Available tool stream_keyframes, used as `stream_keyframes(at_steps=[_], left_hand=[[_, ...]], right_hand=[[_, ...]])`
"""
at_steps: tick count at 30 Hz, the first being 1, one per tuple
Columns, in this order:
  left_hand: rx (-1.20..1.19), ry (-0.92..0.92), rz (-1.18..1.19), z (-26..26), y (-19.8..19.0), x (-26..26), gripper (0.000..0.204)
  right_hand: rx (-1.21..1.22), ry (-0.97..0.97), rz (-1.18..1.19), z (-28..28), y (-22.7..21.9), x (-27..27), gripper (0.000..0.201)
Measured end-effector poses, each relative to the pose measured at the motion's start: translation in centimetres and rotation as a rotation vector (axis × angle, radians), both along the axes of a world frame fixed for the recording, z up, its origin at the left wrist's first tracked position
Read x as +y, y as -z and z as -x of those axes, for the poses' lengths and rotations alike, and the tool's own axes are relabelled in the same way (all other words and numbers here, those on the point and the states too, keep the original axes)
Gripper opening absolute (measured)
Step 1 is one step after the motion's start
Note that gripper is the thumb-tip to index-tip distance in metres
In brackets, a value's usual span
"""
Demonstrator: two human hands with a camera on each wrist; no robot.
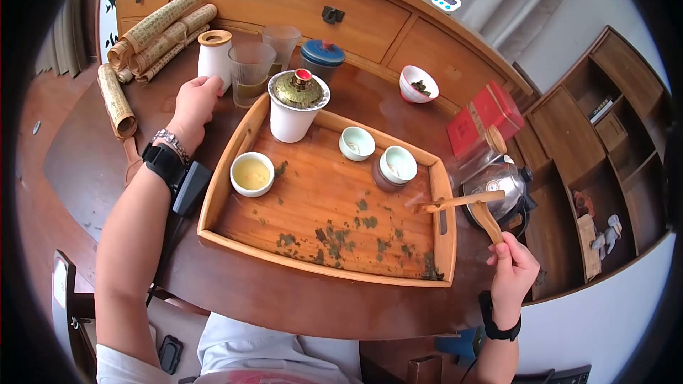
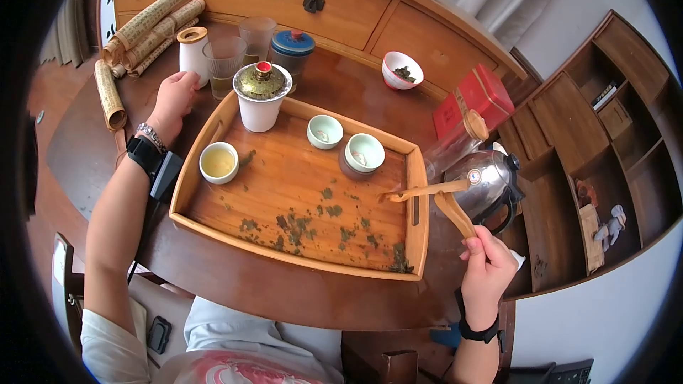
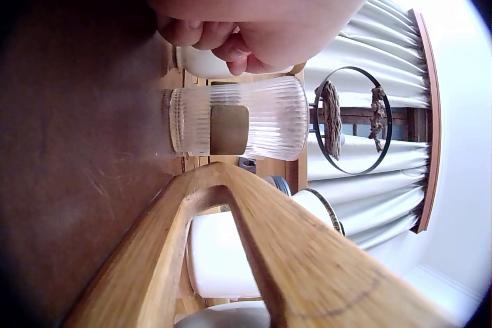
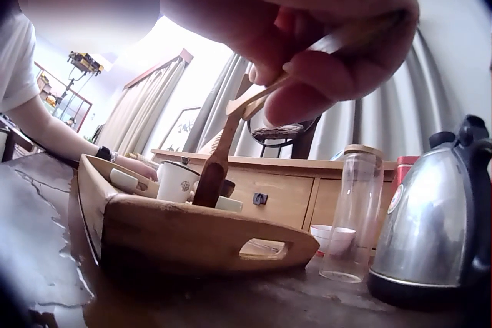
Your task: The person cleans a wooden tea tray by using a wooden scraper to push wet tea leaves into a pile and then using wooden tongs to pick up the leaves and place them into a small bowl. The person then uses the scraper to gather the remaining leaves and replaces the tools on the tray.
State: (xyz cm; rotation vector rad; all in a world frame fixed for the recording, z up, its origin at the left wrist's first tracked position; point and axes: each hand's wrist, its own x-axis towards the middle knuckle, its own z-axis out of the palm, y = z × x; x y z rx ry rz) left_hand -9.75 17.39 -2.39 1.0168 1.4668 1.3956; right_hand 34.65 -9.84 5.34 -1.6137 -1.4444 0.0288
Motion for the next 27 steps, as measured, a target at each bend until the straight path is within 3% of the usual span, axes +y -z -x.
stream_keyframes(at_steps=[5,27], left_hand=[[-0.010,0.008,0.000,-0.2,-0.2,-0.2,0.016],[-0.006,0.008,-0.013,0.0,-0.1,0.0,0.015]], right_hand=[[-0.163,0.002,0.039,0.4,0.2,-0.7,0.015],[-0.215,0.002,-0.020,1.7,-0.4,-1.3,0.013]])
